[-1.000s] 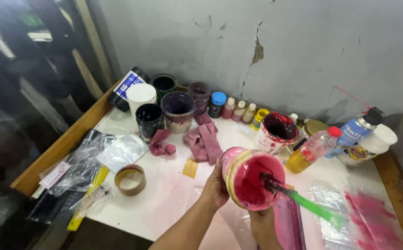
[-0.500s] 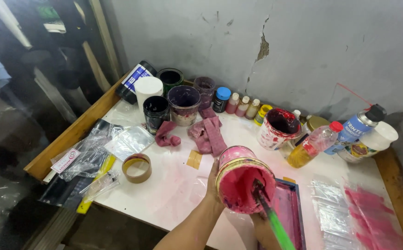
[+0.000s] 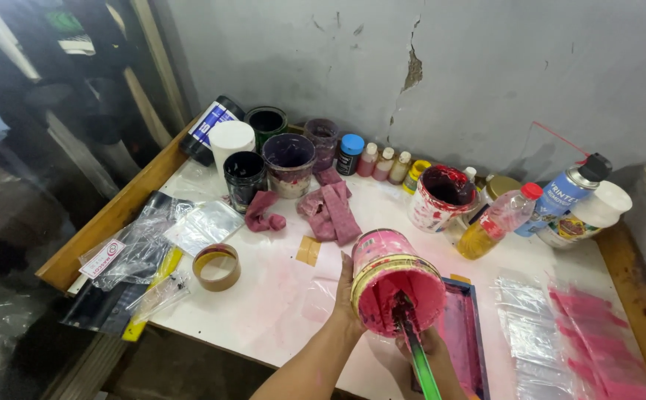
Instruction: Mixing and stirring pink ink in a plastic container using a spatula on a workbench.
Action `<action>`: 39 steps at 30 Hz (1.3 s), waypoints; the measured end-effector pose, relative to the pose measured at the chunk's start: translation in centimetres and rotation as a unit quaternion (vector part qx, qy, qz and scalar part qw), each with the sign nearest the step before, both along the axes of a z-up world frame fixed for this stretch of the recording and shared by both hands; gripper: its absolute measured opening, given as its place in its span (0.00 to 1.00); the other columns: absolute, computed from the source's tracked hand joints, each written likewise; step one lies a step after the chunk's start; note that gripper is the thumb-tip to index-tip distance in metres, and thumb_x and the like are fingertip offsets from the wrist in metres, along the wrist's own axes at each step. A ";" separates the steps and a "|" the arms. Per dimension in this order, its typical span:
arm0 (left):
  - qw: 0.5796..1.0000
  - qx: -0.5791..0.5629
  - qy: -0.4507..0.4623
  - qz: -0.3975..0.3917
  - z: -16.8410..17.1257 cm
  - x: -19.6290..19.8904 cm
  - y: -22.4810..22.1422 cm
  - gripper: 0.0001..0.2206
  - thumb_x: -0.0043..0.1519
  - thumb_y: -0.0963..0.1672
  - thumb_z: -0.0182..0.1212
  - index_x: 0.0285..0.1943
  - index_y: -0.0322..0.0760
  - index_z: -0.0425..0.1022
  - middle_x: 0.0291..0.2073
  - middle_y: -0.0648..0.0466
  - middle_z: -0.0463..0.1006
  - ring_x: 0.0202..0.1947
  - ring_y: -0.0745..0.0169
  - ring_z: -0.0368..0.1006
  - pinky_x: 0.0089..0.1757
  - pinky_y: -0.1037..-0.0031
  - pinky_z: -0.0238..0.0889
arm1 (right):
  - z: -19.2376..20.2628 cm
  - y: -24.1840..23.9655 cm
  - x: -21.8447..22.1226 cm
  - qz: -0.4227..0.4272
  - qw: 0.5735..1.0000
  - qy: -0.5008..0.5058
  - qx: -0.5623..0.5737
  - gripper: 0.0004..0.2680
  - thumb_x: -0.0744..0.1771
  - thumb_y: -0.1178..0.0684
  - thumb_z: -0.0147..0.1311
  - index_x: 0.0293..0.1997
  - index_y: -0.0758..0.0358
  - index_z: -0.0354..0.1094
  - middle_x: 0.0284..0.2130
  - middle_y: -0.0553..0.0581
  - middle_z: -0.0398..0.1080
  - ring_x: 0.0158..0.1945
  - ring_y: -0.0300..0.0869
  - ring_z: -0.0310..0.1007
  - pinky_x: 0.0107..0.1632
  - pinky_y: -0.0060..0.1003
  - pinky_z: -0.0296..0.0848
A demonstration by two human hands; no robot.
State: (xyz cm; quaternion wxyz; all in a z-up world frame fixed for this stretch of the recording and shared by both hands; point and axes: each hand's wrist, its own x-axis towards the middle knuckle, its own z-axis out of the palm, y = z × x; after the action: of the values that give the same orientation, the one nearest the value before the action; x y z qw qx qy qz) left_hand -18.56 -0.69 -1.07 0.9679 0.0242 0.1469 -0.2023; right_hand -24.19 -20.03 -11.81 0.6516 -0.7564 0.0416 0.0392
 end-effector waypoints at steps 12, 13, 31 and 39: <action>0.996 0.029 0.074 0.032 1.8 0.4 -0.2 0.41 0.38 0.62 0.71 0.59 0.40 0.77 0.43 0.44 0.81 0.47 0.41 0.76 0.52 0.49 0.71 | 1.1 -1.4 -7.0 -0.101 0.941 -0.290 -0.140 0.39 0.52 0.45 0.72 0.69 0.59 0.56 0.34 0.53 0.77 0.18 0.32 0.70 0.23 0.21 0.69; 0.996 0.032 0.079 0.028 1.7 0.2 -0.3 0.41 0.38 0.62 0.71 0.59 0.40 0.77 0.43 0.44 0.81 0.47 0.41 0.76 0.52 0.49 0.71 | 4.0 -0.4 -7.6 -0.104 0.943 -0.285 -0.139 0.39 0.52 0.45 0.72 0.69 0.59 0.56 0.34 0.53 0.77 0.18 0.32 0.70 0.23 0.21 0.69; 0.991 0.066 0.025 0.109 0.2 0.0 3.0 0.33 0.50 0.61 0.65 0.55 0.37 0.78 0.42 0.46 0.82 0.46 0.45 0.76 0.47 0.54 0.72 | 7.6 -3.5 -8.7 0.053 0.980 0.010 -0.193 0.36 0.56 0.44 0.71 0.73 0.47 0.58 0.61 0.46 0.74 0.54 0.33 0.79 0.57 0.33 0.75; 0.974 0.127 0.018 0.184 0.0 -1.0 5.6 0.29 0.53 0.60 0.63 0.56 0.43 0.77 0.43 0.50 0.81 0.46 0.47 0.76 0.46 0.55 0.73 | 6.7 -6.7 -11.2 -0.280 0.934 0.079 -0.205 0.22 0.65 0.52 0.54 0.69 0.54 0.65 0.64 0.49 0.67 0.62 0.53 0.69 0.56 0.43 0.66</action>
State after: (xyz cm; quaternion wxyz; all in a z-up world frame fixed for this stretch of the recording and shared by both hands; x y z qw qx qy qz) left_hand -19.56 4.90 -1.09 0.9747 0.1163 0.1908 -0.0009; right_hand -35.35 -26.68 -5.12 0.4612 -0.8259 0.3102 -0.0945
